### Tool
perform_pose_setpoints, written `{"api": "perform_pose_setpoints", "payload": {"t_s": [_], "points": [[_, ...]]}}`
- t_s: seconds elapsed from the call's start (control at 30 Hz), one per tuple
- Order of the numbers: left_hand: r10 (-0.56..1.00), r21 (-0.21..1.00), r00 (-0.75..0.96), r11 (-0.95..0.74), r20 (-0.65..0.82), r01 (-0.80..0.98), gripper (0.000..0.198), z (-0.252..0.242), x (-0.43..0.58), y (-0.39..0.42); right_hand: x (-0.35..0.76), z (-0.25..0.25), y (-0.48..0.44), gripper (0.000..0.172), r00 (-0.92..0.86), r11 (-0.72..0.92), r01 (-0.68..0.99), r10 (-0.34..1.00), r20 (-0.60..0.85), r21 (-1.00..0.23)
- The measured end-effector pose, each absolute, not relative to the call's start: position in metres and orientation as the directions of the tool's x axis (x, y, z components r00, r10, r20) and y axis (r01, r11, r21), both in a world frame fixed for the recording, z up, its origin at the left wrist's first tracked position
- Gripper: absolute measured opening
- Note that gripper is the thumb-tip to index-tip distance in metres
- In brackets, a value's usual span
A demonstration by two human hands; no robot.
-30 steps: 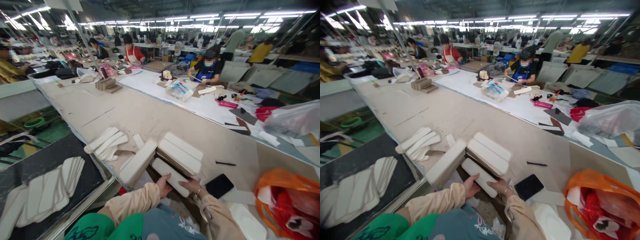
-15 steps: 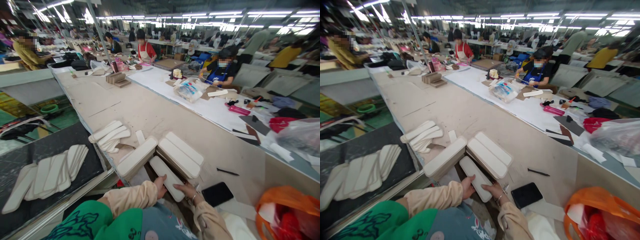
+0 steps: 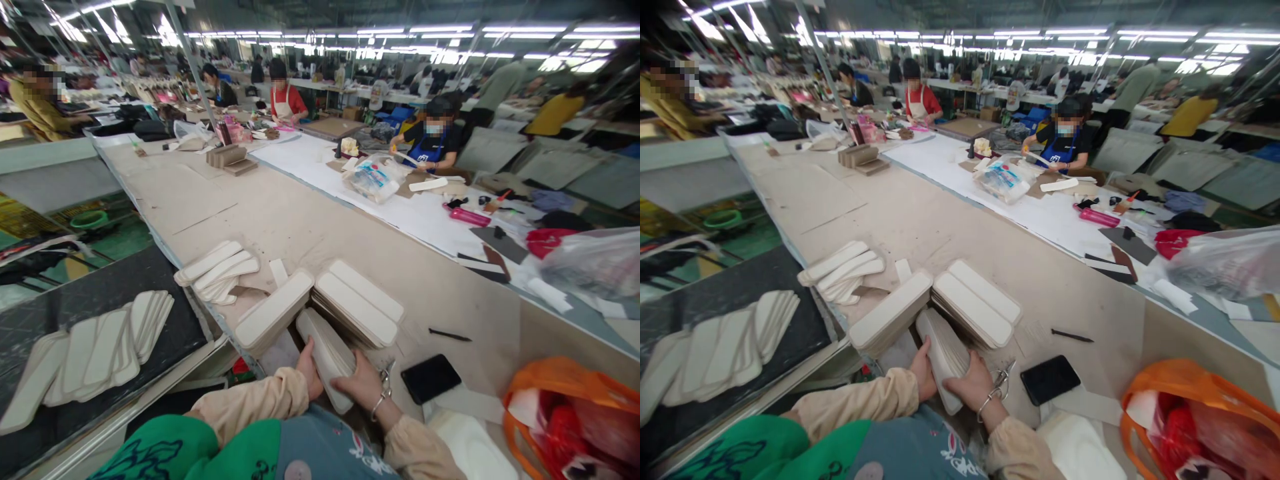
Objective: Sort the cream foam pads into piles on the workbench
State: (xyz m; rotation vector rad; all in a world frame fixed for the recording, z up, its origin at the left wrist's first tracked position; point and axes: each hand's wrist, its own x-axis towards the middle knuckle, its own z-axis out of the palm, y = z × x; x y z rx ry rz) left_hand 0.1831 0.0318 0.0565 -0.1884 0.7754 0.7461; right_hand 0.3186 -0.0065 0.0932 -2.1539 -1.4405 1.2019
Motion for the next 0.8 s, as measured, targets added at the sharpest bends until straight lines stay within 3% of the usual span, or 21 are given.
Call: {"api": "perform_pose_setpoints", "payload": {"t_s": [0.13,0.3,0.63,0.8], "points": [[0.528,0.054,0.568,0.761,-0.632,-0.647,0.074,0.064,0.172,0.026,0.306,0.117,-0.023,0.082,0.163,-0.369,0.717,0.914,-0.373,-0.591],[0.48,0.035,0.69,0.833,-0.542,-0.553,0.079,0.079,0.161,0.014,0.296,0.139,-0.046,0.074,0.176,-0.322,0.775,0.936,-0.304,-0.543],[0.494,0.138,0.758,0.863,-0.426,-0.485,0.072,0.138,0.141,-0.008,0.287,0.163,-0.095,0.07,0.181,-0.209,0.8,0.978,-0.107,-0.563],[0.636,0.271,0.618,0.765,-0.462,-0.585,0.072,0.163,0.141,0.002,0.277,0.185,-0.097,0.077,0.186,-0.09,0.814,0.976,0.111,-0.574]]}}
